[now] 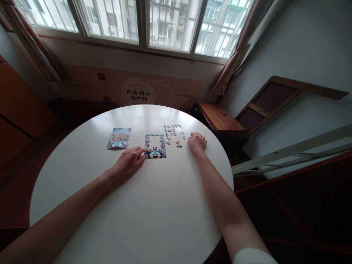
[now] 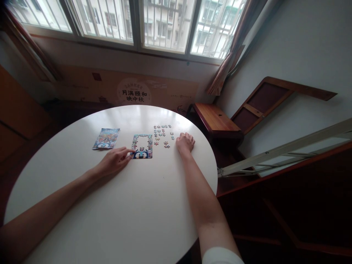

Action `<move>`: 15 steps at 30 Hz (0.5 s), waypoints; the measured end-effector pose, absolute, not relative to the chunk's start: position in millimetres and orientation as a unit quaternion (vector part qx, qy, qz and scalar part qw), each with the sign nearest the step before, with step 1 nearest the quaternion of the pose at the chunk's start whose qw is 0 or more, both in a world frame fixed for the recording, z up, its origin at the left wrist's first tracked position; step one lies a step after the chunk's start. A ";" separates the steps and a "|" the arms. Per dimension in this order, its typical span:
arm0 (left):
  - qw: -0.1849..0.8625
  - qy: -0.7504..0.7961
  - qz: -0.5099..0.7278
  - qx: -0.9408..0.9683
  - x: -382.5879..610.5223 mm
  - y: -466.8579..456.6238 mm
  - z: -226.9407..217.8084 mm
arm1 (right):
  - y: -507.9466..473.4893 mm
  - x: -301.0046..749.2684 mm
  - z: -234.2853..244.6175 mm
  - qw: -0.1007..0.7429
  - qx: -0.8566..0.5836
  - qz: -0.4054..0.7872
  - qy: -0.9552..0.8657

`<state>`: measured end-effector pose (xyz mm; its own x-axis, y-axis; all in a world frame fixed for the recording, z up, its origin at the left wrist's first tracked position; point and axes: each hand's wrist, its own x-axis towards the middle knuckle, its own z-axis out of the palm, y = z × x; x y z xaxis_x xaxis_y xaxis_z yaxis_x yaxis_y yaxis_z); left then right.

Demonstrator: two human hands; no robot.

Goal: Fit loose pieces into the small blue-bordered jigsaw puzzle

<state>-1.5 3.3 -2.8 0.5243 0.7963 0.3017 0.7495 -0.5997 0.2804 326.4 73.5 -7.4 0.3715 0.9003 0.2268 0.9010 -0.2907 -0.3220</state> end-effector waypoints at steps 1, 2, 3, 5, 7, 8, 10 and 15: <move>0.058 0.444 0.201 0.872 -1.4 3.2 -2.4 | 73.3 326.4 -7.1 0.202 -0.803 -0.001 -0.560; 0.057 0.444 0.200 0.872 -1.2 2.9 -2.0 | 73.2 326.4 -6.7 0.203 -0.803 -0.001 -0.560; 0.057 0.445 0.199 0.871 -1.0 2.6 -1.4 | 73.1 326.4 -6.3 0.204 -0.803 0.000 -0.560; 0.057 0.446 0.198 0.871 -0.5 1.9 -0.2 | 72.9 326.6 -5.9 0.206 -0.802 0.001 -0.561; 0.058 0.448 0.197 0.870 0.0 1.3 0.6 | 72.5 326.6 -6.2 0.206 -0.800 0.003 -0.564; 0.059 0.448 0.197 0.870 0.2 1.1 0.9 | 72.2 326.6 -6.7 0.206 -0.799 0.005 -0.564; 0.058 0.450 0.197 0.869 0.6 1.0 1.0 | 71.6 326.4 -7.4 0.209 -0.798 0.008 -0.565; 0.059 0.451 0.196 0.869 1.4 1.2 1.3 | 69.9 326.0 5.8 0.247 -0.799 0.017 -0.548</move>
